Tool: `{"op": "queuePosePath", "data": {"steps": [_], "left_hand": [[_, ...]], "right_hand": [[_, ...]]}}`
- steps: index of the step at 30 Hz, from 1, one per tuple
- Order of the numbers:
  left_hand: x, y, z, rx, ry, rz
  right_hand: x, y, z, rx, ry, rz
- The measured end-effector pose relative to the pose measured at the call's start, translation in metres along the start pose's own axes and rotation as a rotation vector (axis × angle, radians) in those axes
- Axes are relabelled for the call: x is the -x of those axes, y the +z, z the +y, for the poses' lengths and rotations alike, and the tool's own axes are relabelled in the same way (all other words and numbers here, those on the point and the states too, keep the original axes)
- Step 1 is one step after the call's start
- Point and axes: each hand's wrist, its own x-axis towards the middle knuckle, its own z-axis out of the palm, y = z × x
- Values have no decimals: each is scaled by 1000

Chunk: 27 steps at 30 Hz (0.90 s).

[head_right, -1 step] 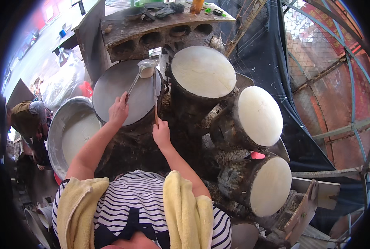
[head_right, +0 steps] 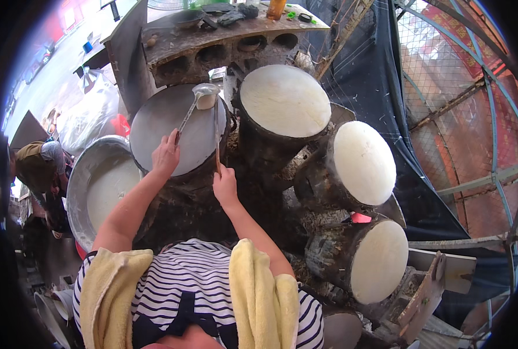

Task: The person ladles batter onto multiple hot griddles, spreads it into thin circles, and flips the crepes as they cook. Finished crepes are removed and stacked on a tray while new batter is continuously applied to the griddles.

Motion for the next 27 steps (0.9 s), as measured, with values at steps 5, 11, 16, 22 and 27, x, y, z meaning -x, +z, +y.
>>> {"op": "queuePosePath", "data": {"steps": [5,11,16,22,27], "left_hand": [[3,2,-15,-3,-33,45],[8,2,-30,13,-126,73],[9,-3,-35,93,-204,134],[11,-7,-41,278,-236,274],[21,-13,-50,533,-214,419]], "right_hand": [[-9,-4,-23,61,21,15],[-27,8,-49,111,-64,13],[-19,-3,-44,189,26,-24],[-54,13,-51,209,-26,-49],[-54,18,-49,248,21,-75]]}}
